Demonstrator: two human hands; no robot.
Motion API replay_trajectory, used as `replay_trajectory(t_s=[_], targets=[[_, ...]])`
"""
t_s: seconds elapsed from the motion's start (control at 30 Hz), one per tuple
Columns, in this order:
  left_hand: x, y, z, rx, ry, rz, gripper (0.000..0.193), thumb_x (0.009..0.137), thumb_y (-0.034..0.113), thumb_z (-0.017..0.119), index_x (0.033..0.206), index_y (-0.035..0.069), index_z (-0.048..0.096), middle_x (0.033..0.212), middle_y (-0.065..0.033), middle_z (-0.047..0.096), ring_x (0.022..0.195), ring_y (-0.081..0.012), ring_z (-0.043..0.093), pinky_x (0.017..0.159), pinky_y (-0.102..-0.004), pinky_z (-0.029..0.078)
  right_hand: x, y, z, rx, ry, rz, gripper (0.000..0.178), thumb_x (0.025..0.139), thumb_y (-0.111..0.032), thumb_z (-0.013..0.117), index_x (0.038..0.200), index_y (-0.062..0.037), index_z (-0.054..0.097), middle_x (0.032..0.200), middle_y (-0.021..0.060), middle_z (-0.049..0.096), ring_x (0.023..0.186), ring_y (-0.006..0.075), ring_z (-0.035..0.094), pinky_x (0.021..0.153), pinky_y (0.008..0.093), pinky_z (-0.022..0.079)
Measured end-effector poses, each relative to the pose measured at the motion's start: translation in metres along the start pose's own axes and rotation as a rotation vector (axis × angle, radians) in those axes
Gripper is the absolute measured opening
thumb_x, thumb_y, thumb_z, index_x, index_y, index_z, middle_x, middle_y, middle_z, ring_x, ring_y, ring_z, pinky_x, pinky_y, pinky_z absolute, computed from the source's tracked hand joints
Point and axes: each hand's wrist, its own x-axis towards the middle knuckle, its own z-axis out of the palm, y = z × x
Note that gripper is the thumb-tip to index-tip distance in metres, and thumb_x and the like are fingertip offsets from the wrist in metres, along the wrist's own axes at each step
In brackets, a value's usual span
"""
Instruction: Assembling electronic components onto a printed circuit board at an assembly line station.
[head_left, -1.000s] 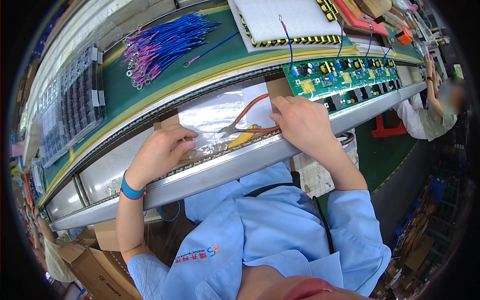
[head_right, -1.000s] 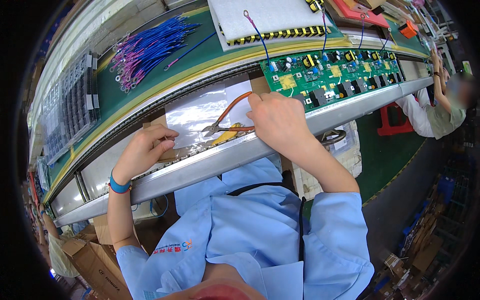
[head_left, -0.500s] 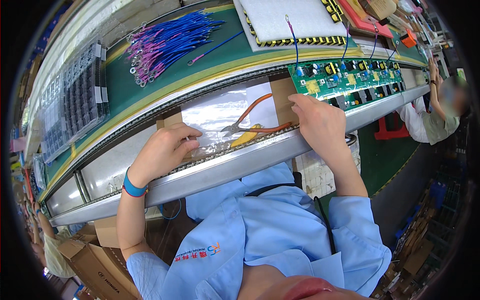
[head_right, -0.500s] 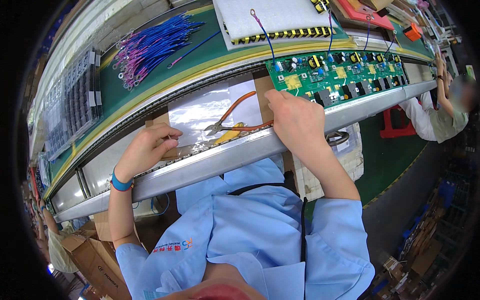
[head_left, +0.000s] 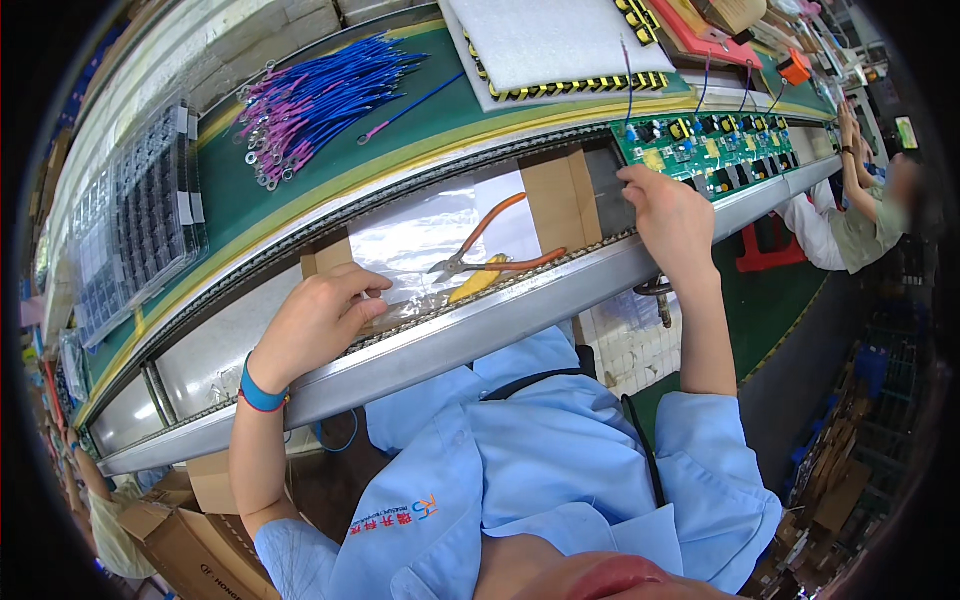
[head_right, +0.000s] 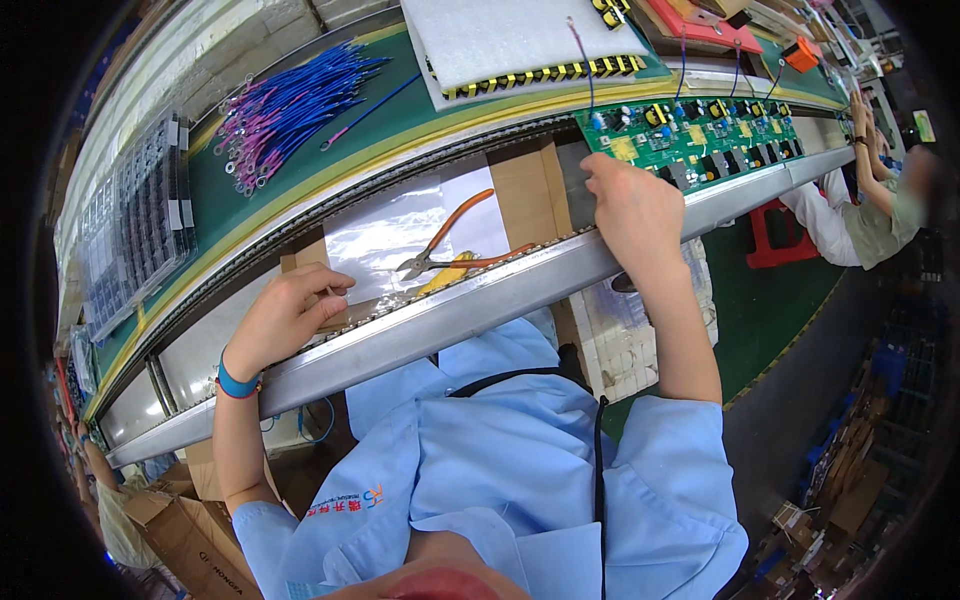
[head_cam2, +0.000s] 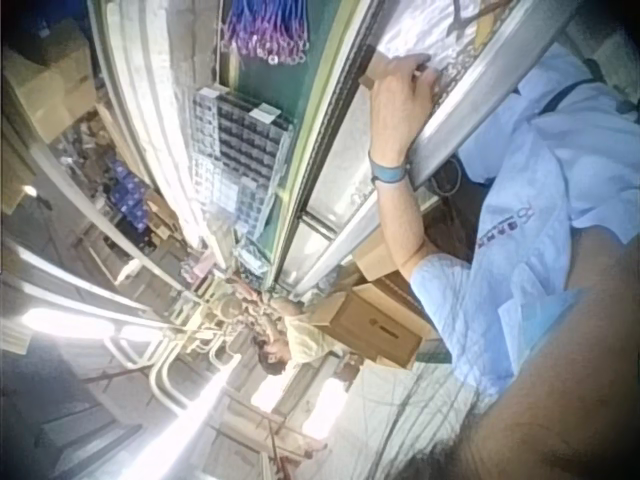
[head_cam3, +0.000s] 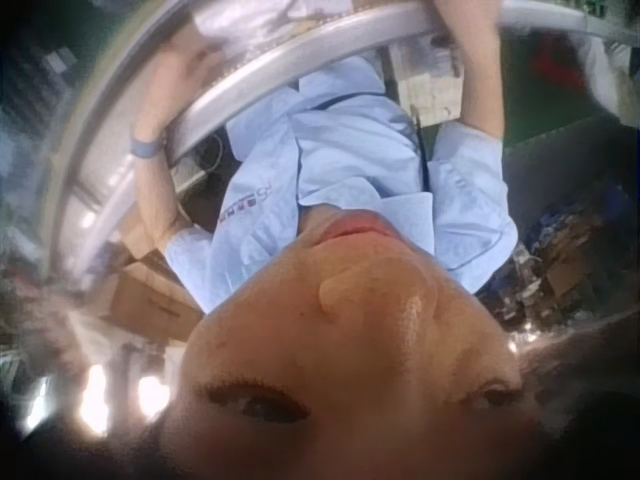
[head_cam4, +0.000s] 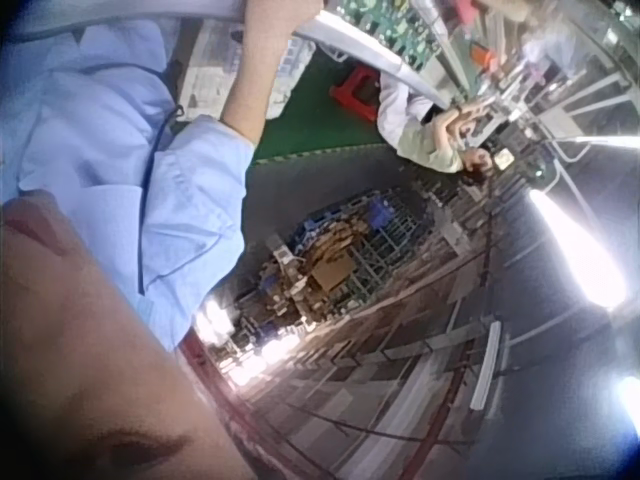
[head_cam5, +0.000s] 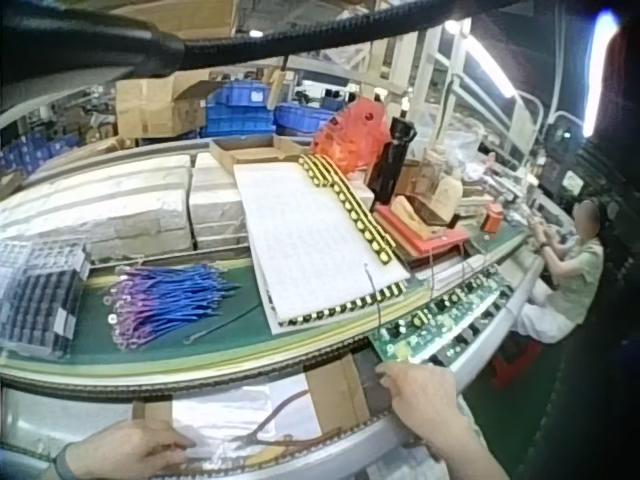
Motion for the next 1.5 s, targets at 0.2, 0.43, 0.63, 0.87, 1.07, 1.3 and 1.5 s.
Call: replay_trajectory(t_s=[0.2,0.43,0.63,0.87,1.07,1.3,1.5], targets=[[-0.001,-0.01,0.001,0.039,-0.017,0.005,0.023,0.088,0.015,0.065,0.105,0.001,0.068,0.099,-0.0178,0.067,0.087,-0.0362,0.065,0.076,-0.0397,0.05,0.007,0.027,0.012,-0.098,-0.011,0.092,0.015,0.087,-0.017,0.064,0.101,-0.0163,0.07,0.087,0.0115,0.071,0.08,0.0321,0.068,0.067,0.0423,0.051],[-0.003,-0.025,0.008,0.057,-0.044,0.008,0.024,0.088,0.017,0.065,0.104,-0.001,0.067,0.099,-0.0186,0.067,0.088,-0.0369,0.064,0.077,-0.0406,0.051,0.02,0.079,0.032,-0.197,0.002,0.168,0.017,0.085,-0.013,0.061,0.098,-0.0165,0.07,0.084,0.0118,0.071,0.082,0.0308,0.069,0.067,0.044,0.053],[-0.006,-0.026,-0.001,0.082,-0.05,0.019,0.023,0.087,0.016,0.065,0.103,0.0,0.067,0.098,-0.0183,0.067,0.089,-0.0371,0.064,0.078,-0.0416,0.051,0.034,0.143,0.043,-0.309,0.032,0.32,0.017,0.085,-0.018,0.062,0.099,-0.0177,0.07,0.087,0.0127,0.071,0.084,0.0333,0.069,0.07,0.0456,0.053],[0.001,-0.032,-0.007,0.222,-0.06,0.063,0.023,0.085,0.016,0.066,0.102,0.0,0.067,0.095,-0.0183,0.067,0.086,-0.0374,0.064,0.077,-0.0424,0.051,0.064,0.062,0.043,-0.099,0.006,0.215,0.023,0.088,-0.029,0.064,0.105,-0.0149,0.07,0.095,0.0109,0.071,0.088,0.0328,0.068,0.074,0.0422,0.054],[0.034,-0.018,0.005,0.092,0.021,0.065,0.033,0.085,0.013,0.066,0.116,0.001,0.061,0.093,-0.0182,0.068,0.085,-0.0363,0.065,0.076,-0.042,0.052,0.074,-0.106,0.058,0.173,0.015,-0.844,0.025,0.084,-0.019,0.064,0.108,-0.0139,0.07,0.1,0.0049,0.072,0.085,0.0229,0.071,0.067,0.0352,0.057],[0.033,-0.049,0.032,0.21,-0.01,-0.031,0.034,0.086,0.017,0.068,0.109,-0.004,0.055,0.09,-0.0224,0.067,0.084,-0.0393,0.065,0.074,-0.0446,0.051,0.051,-0.173,0.133,0.576,-0.074,-1.044,0.014,0.079,-0.019,0.064,0.09,-0.011,0.062,0.074,0.0061,0.066,0.065,0.026,0.067,0.05,0.0387,0.05],[0.039,-0.035,0.036,0.095,0.069,0.025,0.031,0.088,0.015,0.065,0.108,-0.004,0.051,0.09,-0.0203,0.068,0.083,-0.0385,0.066,0.072,-0.0441,0.051,0.064,-0.159,0.111,0.605,-0.104,-1.015,0.01,0.079,-0.02,0.065,0.085,-0.0129,0.063,0.071,0.0049,0.066,0.062,0.0266,0.066,0.051,0.0395,0.05]])
